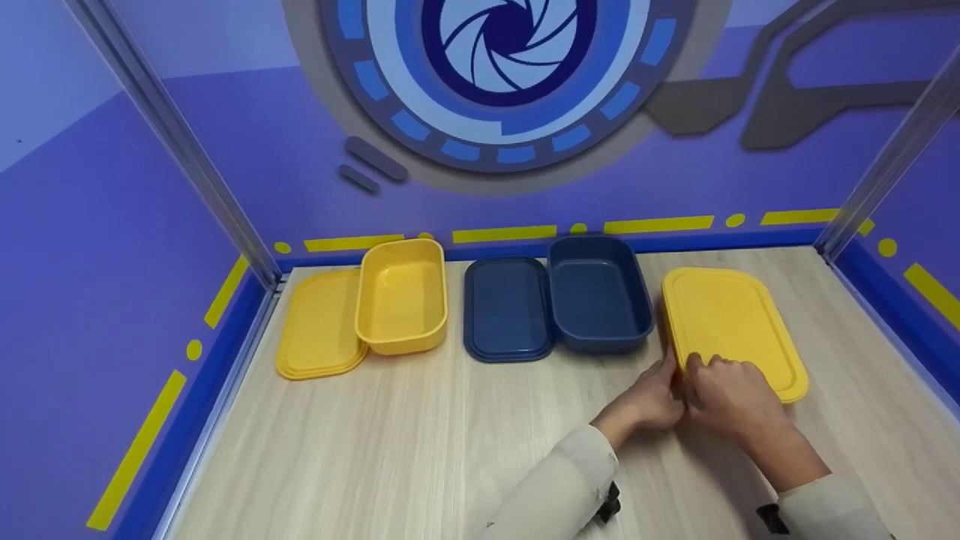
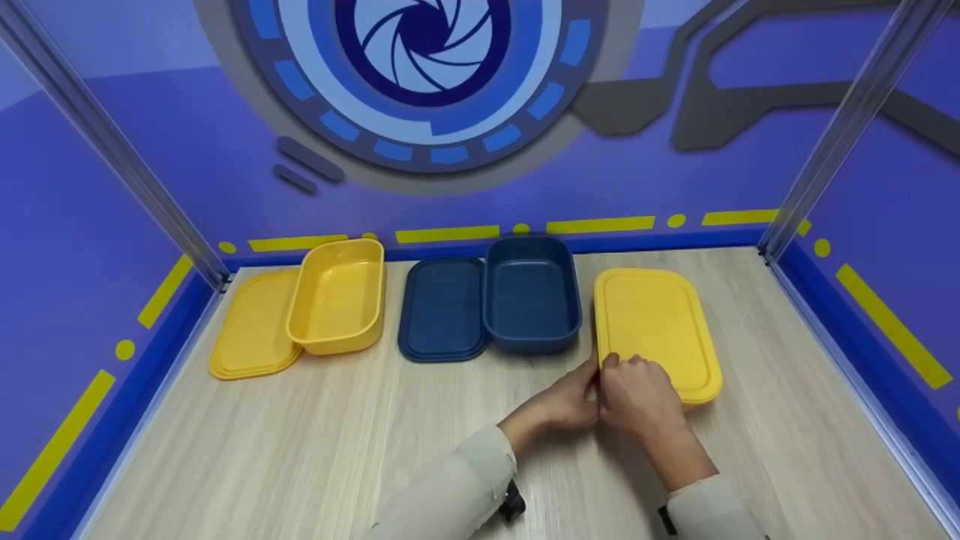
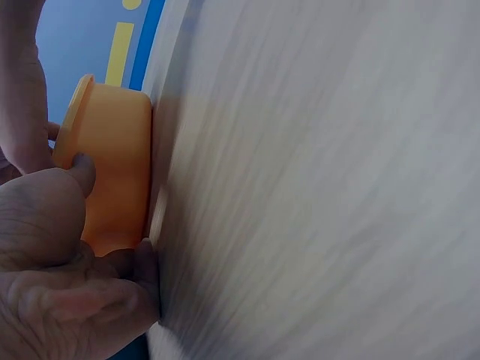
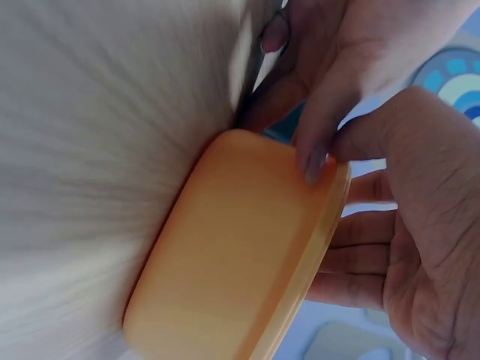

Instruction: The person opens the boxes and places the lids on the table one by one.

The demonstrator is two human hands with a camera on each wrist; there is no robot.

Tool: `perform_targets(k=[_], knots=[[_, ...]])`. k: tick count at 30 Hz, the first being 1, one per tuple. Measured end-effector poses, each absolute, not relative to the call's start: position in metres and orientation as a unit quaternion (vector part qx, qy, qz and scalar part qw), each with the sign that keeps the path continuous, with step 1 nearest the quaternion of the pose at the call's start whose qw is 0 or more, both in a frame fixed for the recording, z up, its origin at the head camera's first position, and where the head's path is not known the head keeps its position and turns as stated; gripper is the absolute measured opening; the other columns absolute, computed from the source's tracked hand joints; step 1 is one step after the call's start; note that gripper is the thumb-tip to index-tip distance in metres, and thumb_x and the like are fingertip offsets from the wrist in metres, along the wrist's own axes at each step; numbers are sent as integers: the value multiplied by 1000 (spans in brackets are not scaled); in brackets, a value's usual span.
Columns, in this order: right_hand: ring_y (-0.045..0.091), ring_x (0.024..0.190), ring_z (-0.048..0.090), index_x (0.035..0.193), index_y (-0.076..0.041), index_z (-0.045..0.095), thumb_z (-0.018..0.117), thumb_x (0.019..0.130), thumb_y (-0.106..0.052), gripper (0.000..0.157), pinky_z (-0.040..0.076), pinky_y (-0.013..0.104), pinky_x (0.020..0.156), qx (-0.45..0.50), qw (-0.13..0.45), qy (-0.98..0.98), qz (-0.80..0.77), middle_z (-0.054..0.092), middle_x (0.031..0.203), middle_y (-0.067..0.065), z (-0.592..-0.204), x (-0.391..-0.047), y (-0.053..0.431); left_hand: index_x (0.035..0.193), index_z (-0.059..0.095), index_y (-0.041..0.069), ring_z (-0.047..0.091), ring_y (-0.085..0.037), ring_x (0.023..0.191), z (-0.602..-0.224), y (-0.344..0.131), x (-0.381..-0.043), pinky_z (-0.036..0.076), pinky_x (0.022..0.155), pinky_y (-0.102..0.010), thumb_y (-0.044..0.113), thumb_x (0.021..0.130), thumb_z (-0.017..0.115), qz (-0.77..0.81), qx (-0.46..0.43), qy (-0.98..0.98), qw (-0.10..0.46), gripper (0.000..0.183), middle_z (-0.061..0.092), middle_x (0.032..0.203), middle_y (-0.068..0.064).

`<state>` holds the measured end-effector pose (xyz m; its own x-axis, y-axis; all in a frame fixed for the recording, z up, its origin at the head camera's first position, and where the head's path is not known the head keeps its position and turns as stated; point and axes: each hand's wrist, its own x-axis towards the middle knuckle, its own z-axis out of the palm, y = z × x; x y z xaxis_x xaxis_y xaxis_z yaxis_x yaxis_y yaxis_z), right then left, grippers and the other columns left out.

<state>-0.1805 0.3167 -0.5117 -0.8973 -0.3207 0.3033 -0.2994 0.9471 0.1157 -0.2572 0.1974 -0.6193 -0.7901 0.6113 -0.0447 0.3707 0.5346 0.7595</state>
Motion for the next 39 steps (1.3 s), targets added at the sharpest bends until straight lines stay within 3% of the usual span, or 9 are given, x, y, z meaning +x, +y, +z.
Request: perform_targets(k=[7,15,22,33,39], knots=[[24,48,45,80,0,59,74,86,-8,17,46,43,44,173,187,-965,-64,44,58,9,-513,-178,313,173,16,17,45,-6,152,-617,194,-257,38,121,-17,20,98,61,402,296,853,156,87,47,166,0],[20,47,39,76,-3,55,73,88,-12,23,42,41,43,153,186,-969,-46,43,61,7,-517,-176,316,173,18,17,42,-6,154,-606,192,-251,36,122,-17,21,98,62,403,285,854,165,87,44,168,2],[19,44,36,71,-7,50,75,86,-12,29,36,41,40,150,233,-961,-20,38,59,5,-521,-172,319,174,11,21,40,-6,155,-611,196,-252,36,123,-18,25,98,62,413,279,848,181,91,41,170,1],[19,46,34,76,-6,54,73,87,-13,23,32,37,42,122,216,-969,-1,42,62,6,-518,-171,319,173,3,32,29,-9,163,-612,192,-253,33,127,-22,39,104,56,412,264,847,209,87,31,176,2],[18,46,34,79,-6,58,74,85,-12,19,33,36,43,124,221,-967,1,45,63,6,-516,-170,321,173,3,31,28,-8,163,-608,191,-253,32,128,-22,43,106,54,412,261,845,217,85,28,177,4]])
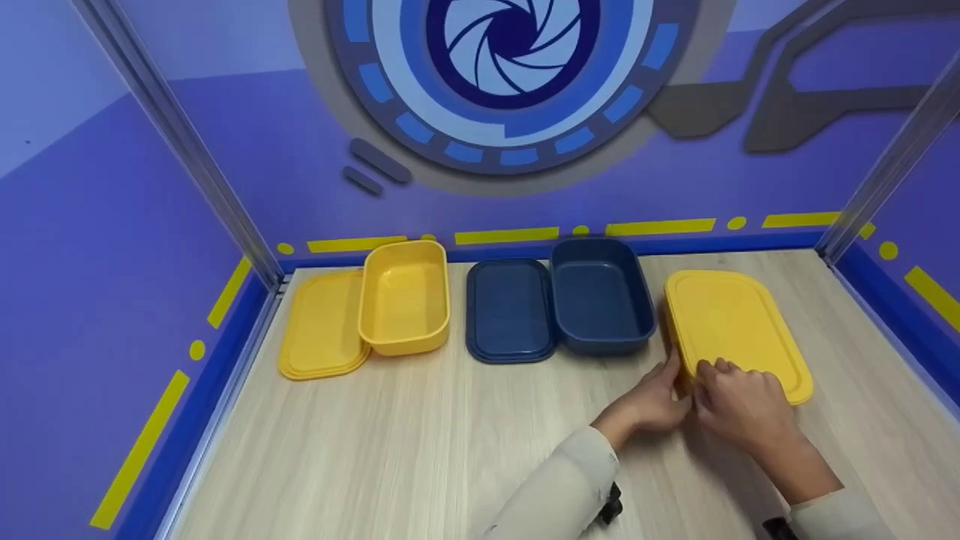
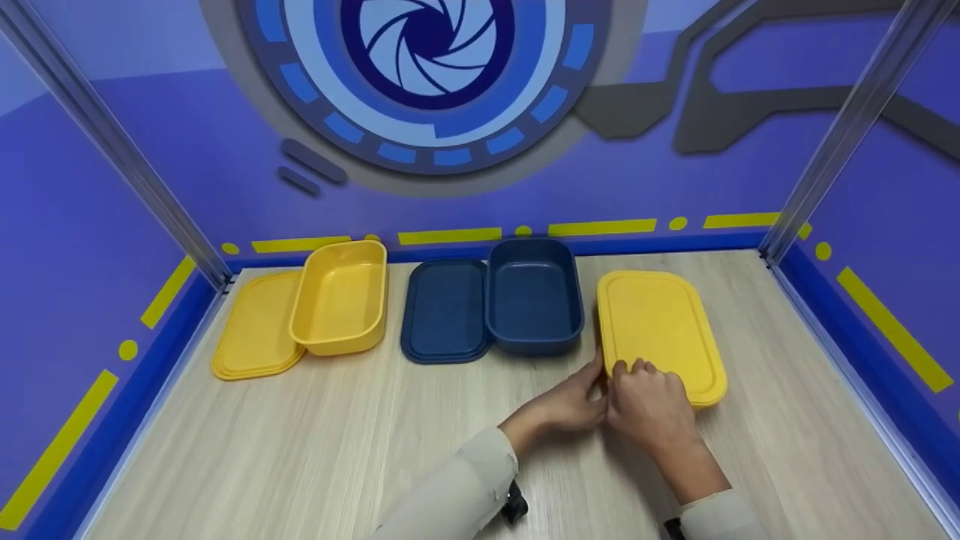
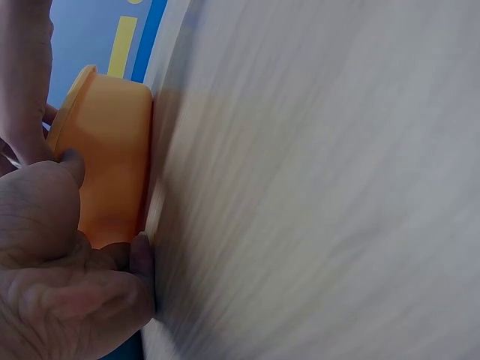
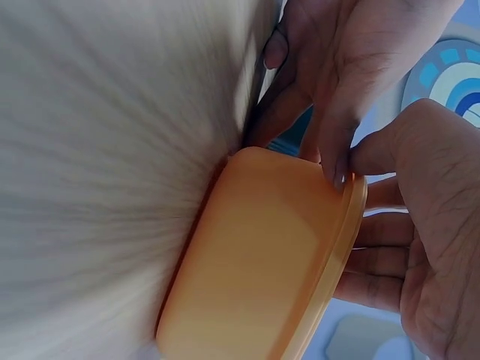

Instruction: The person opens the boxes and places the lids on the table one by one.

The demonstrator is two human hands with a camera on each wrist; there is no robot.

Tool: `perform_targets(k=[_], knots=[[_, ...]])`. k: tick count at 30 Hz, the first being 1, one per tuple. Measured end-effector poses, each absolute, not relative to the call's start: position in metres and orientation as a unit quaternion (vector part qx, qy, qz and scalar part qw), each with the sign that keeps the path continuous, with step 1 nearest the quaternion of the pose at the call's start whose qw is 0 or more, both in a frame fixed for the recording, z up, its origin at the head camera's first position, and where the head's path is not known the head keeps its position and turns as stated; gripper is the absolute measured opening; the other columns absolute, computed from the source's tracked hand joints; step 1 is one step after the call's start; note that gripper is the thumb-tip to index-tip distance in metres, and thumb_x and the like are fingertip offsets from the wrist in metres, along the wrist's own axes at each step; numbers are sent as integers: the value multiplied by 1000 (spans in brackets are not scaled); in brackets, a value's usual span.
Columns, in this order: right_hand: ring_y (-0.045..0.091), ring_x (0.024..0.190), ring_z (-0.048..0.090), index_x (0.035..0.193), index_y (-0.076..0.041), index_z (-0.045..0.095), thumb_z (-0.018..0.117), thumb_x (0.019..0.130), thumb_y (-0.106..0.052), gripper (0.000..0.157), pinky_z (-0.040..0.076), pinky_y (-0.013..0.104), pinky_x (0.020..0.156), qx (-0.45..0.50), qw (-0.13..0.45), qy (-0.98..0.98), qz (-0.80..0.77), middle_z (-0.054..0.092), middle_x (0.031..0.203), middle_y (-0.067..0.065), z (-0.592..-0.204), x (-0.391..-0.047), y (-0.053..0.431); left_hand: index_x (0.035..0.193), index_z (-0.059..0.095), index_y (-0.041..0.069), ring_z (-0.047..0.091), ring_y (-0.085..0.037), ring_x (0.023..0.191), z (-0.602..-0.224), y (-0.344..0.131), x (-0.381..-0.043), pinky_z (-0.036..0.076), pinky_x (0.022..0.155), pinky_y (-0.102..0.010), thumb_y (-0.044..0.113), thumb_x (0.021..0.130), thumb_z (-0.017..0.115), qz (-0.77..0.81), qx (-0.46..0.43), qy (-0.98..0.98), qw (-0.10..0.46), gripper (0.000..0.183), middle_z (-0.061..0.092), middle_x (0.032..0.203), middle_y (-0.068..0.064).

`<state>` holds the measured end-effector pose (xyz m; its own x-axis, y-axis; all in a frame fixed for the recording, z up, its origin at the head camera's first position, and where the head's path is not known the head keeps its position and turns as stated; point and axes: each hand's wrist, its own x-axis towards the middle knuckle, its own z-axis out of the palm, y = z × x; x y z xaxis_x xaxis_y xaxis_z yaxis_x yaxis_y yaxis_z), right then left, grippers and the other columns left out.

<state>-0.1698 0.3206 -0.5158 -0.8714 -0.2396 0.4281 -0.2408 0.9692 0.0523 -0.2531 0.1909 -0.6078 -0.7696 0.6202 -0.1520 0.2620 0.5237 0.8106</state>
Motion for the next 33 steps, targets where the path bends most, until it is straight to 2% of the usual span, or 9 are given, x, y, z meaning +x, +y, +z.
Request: perform_targets(k=[7,14,21,24,29,33], knots=[[17,47,32,79,-7,57,75,85,-12,20,29,33,44,127,226,-966,9,41,62,3,-515,-171,321,173,3,29,29,-7,162,-590,182,-247,31,128,-21,42,107,54,405,260,848,221,84,29,177,4],[17,49,34,83,-5,61,76,87,-13,18,29,31,47,117,202,-972,10,40,62,2,-514,-171,322,174,10,25,28,-10,164,-564,170,-235,30,129,-21,42,105,54,420,257,838,236,83,29,177,2],[17,50,36,87,-5,64,77,89,-14,16,31,31,47,117,185,-976,12,43,62,2,-512,-170,322,173,13,30,22,-7,165,-555,164,-234,24,132,-23,48,104,52,477,224,800,287,81,23,179,5],[17,51,36,88,-4,65,77,91,-16,18,31,31,48,116,177,-977,13,42,63,2,-511,-169,321,173,13,30,20,-7,165,-556,164,-236,21,133,-25,49,107,47,502,215,782,300,77,21,180,6],[17,51,35,91,-2,65,78,90,-16,19,30,30,49,115,178,-977,10,41,64,3,-509,-168,320,173,14,24,20,-6,165,-558,167,-236,21,133,-25,45,112,39,511,231,780,278,69,22,179,7],[16,50,34,93,-1,66,79,90,-15,20,30,28,48,112,183,-977,7,40,64,2,-508,-168,320,173,17,24,26,-5,163,-557,169,-232,26,132,-25,43,113,44,518,220,782,267,69,26,178,6]])
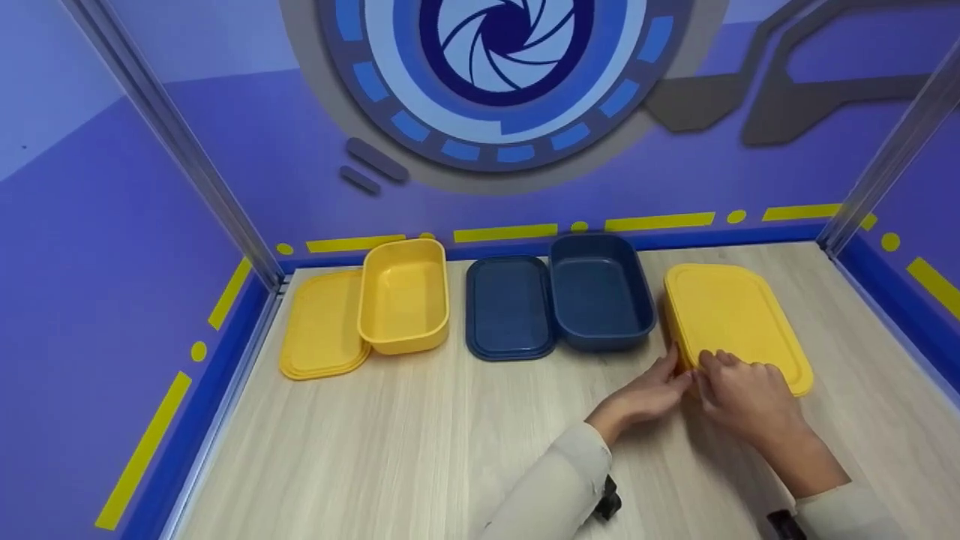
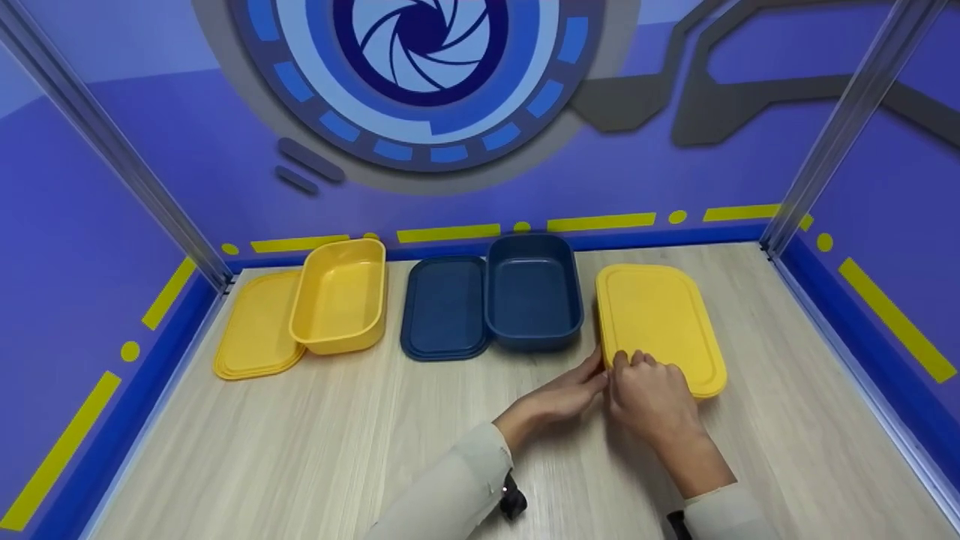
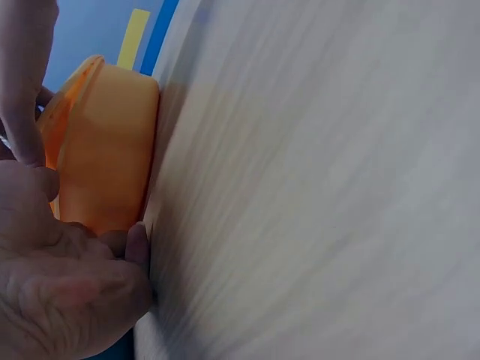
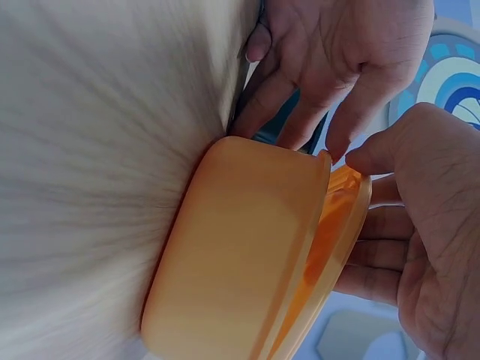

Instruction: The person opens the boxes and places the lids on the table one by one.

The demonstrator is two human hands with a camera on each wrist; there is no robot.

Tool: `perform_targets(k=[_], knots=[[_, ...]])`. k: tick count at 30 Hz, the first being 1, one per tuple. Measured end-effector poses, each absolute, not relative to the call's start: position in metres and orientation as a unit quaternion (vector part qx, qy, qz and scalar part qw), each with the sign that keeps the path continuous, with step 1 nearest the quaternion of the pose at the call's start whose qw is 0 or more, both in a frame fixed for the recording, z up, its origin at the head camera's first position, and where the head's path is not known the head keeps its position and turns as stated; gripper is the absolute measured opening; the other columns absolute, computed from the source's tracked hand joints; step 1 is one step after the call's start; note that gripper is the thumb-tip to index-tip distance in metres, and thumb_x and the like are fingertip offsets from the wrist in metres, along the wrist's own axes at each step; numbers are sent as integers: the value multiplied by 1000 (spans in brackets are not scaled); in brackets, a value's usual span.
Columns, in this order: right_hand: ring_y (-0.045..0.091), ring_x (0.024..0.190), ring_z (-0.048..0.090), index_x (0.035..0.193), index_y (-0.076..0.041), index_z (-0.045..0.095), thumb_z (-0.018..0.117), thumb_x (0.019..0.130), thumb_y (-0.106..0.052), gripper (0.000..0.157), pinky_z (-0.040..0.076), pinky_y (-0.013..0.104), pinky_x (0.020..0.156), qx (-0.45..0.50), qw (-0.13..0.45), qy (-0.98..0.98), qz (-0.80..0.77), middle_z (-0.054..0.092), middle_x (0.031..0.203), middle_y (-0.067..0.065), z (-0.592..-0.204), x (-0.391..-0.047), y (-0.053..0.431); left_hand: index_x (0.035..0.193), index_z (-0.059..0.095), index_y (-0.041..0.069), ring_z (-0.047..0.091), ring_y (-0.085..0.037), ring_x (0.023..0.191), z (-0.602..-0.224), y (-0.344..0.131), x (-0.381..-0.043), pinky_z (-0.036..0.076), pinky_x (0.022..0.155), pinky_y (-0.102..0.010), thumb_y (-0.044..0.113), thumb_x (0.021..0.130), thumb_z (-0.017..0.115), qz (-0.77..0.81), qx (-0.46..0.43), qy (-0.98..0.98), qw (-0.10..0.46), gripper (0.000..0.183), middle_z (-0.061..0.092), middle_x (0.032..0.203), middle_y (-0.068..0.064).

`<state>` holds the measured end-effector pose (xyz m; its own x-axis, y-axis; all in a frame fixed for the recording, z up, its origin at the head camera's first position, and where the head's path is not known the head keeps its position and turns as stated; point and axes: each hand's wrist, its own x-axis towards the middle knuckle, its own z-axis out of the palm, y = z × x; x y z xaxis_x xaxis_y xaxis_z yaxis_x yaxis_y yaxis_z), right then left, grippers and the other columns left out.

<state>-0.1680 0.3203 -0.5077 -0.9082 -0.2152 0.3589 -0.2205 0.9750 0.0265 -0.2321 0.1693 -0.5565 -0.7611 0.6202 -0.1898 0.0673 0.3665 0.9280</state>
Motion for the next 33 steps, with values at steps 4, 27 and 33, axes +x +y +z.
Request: perform_targets(k=[4,27,33], knots=[[16,49,35,93,1,65,77,91,-12,18,35,29,46,117,190,-975,3,43,65,4,-506,-168,319,174,14,24,28,-5,162,-556,171,-232,26,131,-24,39,112,50,552,203,764,264,73,25,179,6],[23,43,52,123,12,70,75,86,1,38,53,46,45,139,341,-923,108,66,63,20,-477,-159,350,172,9,41,24,-26,167,-555,169,-228,26,135,-37,46,114,46,515,218,795,235,69,22,178,13],[16,55,66,122,9,74,73,89,0,34,53,25,51,75,374,-905,187,75,76,27,-463,-156,371,171,8,45,24,-21,167,-555,169,-229,25,135,-36,48,113,45,514,213,794,246,68,23,178,13]])
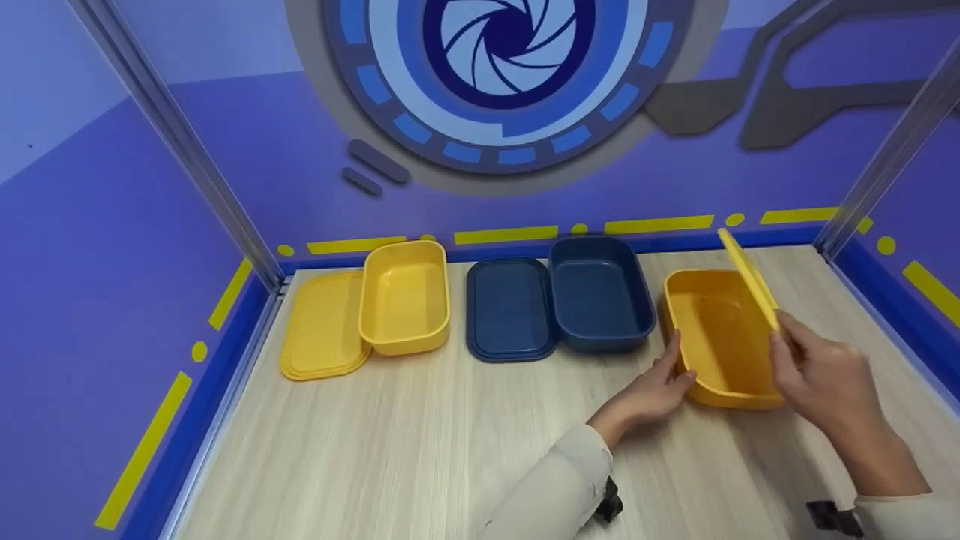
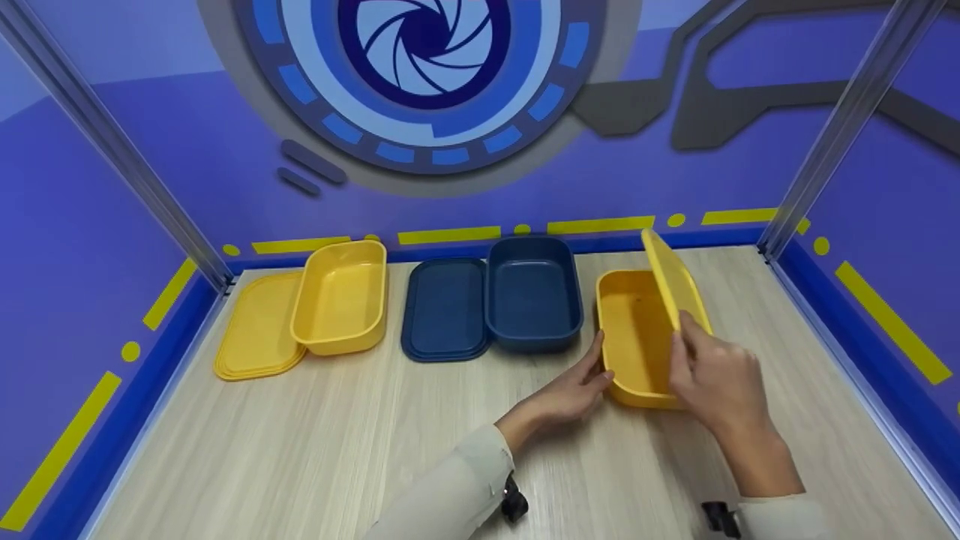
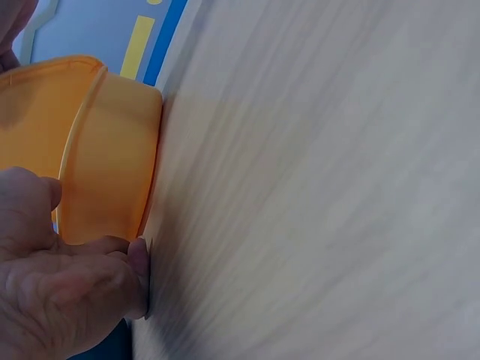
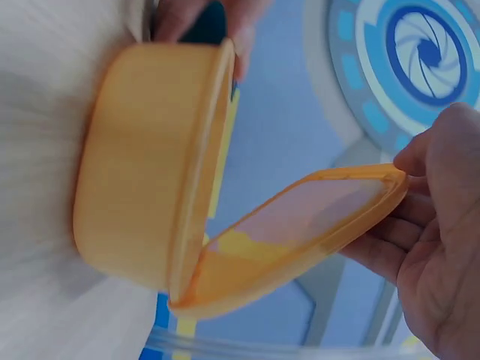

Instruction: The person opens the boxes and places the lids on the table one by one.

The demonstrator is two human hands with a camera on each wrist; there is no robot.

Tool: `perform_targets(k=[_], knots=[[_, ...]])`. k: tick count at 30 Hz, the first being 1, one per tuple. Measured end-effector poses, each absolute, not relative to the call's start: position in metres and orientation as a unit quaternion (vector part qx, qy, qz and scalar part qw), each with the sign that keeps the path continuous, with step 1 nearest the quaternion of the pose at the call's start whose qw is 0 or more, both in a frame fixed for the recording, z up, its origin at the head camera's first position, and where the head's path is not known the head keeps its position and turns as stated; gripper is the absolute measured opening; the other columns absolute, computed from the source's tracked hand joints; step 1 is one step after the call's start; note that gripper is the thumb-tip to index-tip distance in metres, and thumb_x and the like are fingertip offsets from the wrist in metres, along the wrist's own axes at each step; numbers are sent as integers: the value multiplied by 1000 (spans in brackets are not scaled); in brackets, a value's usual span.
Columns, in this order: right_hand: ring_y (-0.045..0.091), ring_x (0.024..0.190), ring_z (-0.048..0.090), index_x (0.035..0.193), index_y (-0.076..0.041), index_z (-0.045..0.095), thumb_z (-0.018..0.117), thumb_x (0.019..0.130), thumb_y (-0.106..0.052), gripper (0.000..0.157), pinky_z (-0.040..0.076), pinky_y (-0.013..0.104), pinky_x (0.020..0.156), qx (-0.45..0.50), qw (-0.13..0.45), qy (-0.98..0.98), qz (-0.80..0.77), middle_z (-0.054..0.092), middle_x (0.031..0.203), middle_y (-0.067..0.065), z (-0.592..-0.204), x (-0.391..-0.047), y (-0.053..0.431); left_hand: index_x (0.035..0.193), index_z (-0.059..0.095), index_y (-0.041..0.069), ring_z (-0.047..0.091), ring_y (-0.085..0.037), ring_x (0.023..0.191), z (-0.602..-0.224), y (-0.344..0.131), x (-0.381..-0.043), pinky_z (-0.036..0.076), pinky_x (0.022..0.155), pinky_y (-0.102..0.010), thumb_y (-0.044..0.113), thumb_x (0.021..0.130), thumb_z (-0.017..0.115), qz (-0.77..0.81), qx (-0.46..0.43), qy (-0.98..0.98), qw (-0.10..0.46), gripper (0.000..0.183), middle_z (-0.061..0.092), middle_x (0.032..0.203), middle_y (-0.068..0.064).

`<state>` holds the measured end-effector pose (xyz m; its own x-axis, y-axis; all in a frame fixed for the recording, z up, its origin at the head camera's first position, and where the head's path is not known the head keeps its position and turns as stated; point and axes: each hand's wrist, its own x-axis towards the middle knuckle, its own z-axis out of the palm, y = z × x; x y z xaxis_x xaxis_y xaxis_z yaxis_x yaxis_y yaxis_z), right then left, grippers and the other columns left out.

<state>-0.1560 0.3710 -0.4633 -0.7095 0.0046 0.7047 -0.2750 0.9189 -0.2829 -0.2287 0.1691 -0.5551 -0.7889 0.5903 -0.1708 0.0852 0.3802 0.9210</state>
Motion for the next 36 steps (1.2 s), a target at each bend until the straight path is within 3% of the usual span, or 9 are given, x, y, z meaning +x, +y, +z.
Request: perform_targets(k=[4,7,10,18,28,36], knots=[[-26,64,43,125,5,75,69,97,-4,30,35,-1,57,1,370,-893,257,77,85,29,-458,-153,382,170,8,47,23,-20,167,-556,170,-228,25,135,-36,49,113,45,516,209,792,250,68,23,178,14],[-39,72,35,134,4,71,63,104,-10,34,33,-7,60,-68,339,-892,291,76,108,37,-455,-151,387,170,9,47,23,-20,167,-557,170,-228,25,135,-36,50,113,45,517,207,792,251,68,23,178,13],[-39,75,37,141,0,67,58,108,-17,38,33,-8,62,-127,315,-889,307,73,122,36,-452,-149,394,170,9,46,23,-21,167,-557,170,-228,25,135,-36,50,113,45,517,207,792,251,68,23,178,13],[-32,76,35,153,-8,59,46,113,-26,45,30,-10,65,-222,288,-874,322,69,139,29,-449,-149,407,171,6,45,20,-20,168,-554,170,-227,24,135,-35,49,113,45,515,213,788,261,69,19,179,14],[-29,80,41,153,-11,59,44,114,-30,46,35,-9,68,-252,294,-849,360,66,145,25,-454,-154,415,171,6,44,18,-24,169,-554,169,-228,23,136,-37,49,113,45,517,217,785,263,70,18,179,14],[-20,88,49,155,-22,57,43,115,-35,45,44,-4,76,-305,269,-825,392,63,153,17,-464,-154,425,171,5,43,19,-24,168,-556,168,-229,23,135,-36,50,113,44,511,221,789,259,70,17,179,13]])
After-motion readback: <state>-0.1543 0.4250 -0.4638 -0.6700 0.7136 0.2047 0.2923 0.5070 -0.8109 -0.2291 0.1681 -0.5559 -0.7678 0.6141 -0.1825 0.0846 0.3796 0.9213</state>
